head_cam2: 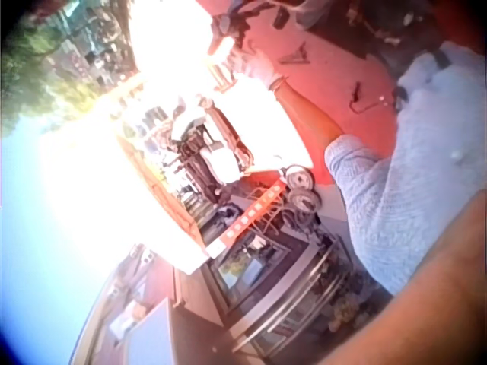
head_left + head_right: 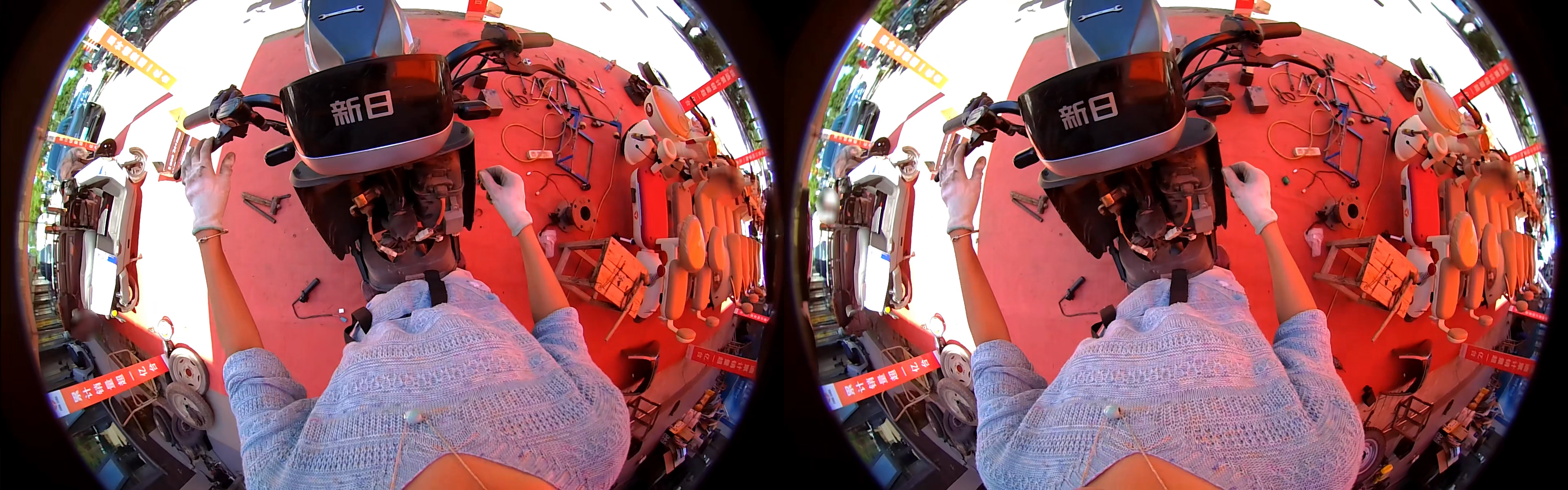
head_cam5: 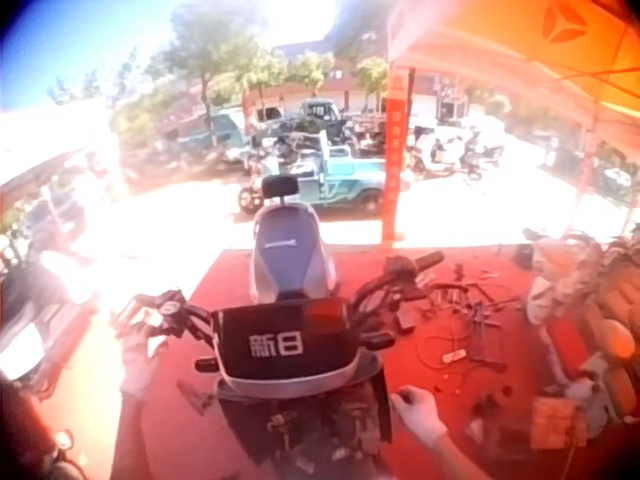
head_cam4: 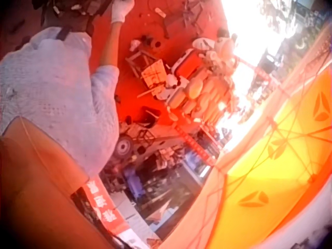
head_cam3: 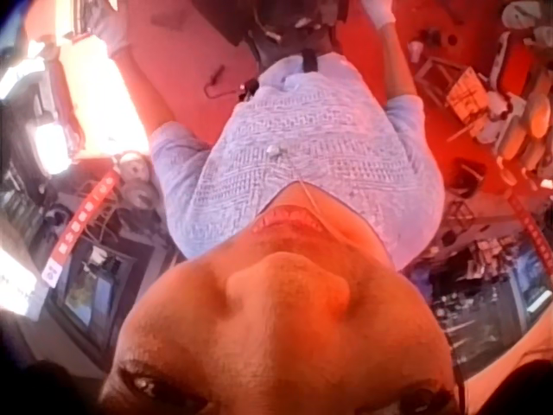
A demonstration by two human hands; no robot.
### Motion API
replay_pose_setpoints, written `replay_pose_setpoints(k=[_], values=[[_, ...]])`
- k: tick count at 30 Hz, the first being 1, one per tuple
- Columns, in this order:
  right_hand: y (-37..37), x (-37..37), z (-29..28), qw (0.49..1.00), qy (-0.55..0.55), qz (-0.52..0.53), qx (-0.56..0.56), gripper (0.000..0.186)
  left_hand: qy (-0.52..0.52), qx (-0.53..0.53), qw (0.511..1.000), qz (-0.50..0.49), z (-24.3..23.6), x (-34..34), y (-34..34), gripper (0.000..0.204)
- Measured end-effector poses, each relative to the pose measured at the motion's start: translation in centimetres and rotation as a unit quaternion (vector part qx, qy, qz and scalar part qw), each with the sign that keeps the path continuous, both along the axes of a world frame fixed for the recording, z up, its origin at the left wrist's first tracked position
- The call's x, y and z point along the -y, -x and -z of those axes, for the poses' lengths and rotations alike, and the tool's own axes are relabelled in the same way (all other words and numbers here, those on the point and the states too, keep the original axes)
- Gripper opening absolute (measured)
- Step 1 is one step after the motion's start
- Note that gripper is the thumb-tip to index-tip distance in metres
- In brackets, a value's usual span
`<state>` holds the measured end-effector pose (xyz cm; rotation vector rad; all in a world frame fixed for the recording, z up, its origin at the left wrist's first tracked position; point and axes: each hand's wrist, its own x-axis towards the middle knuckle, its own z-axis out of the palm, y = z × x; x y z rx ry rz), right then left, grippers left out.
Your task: The person repairs a scooter by first working on the internal wiring under the seat and then installing a rearview mirror on the handlebar. They use a wrench to tighten the mirror mount and adjust the mirror's angle.
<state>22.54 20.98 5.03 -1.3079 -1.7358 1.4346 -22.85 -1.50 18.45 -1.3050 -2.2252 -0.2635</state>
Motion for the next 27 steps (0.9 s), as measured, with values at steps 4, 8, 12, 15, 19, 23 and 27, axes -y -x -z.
replay_pose_setpoints(k=[4, 8, 12, 15, 19, 23, 27], values=[[-0.1, 1.0, 0.1, 0.999, -0.029, 0.006, 0.038, 0.025, -0.037, 0.077, 0.995, 0.06, 0.1, -1.2, 2.1, 0.038], [-1.8, 4.4, 0.6, 0.995, -0.023, 0.034, 0.089, 0.026, -0.053, 0.162, 0.98, 0.107, 0.4, -1.9, 3.3, 0.035], [-3.9, 10.8, 0.7, 0.984, 0.002, 0.089, 0.151, 0.025, -0.047, 0.17, 0.975, 0.132, 1.8, -2.2, 4.8, 0.038], [-6.2, 16.5, 2.5, 0.973, 0.014, 0.135, 0.185, 0.027, -0.069, 0.167, 0.974, 0.134, 2.6, -2.1, 5.2, 0.042], [-9.7, 21.6, 3.3, 0.964, 0.011, 0.175, 0.202, 0.027, -0.044, 0.196, 0.97, 0.137, 2.1, -2.0, 4.8, 0.045], [-14.4, 23.2, 4.8, 0.959, 0.073, 0.216, 0.167, 0.027, -0.088, 0.127, 0.983, 0.099, 2.8, -2.0, 3.4, 0.047], [-20.9, 22.7, 7.1, 0.958, 0.065, 0.189, 0.203, 0.028, -0.24, 0.333, 0.912, 0.024, 2.3, 0.9, -7.5, 0.04]])
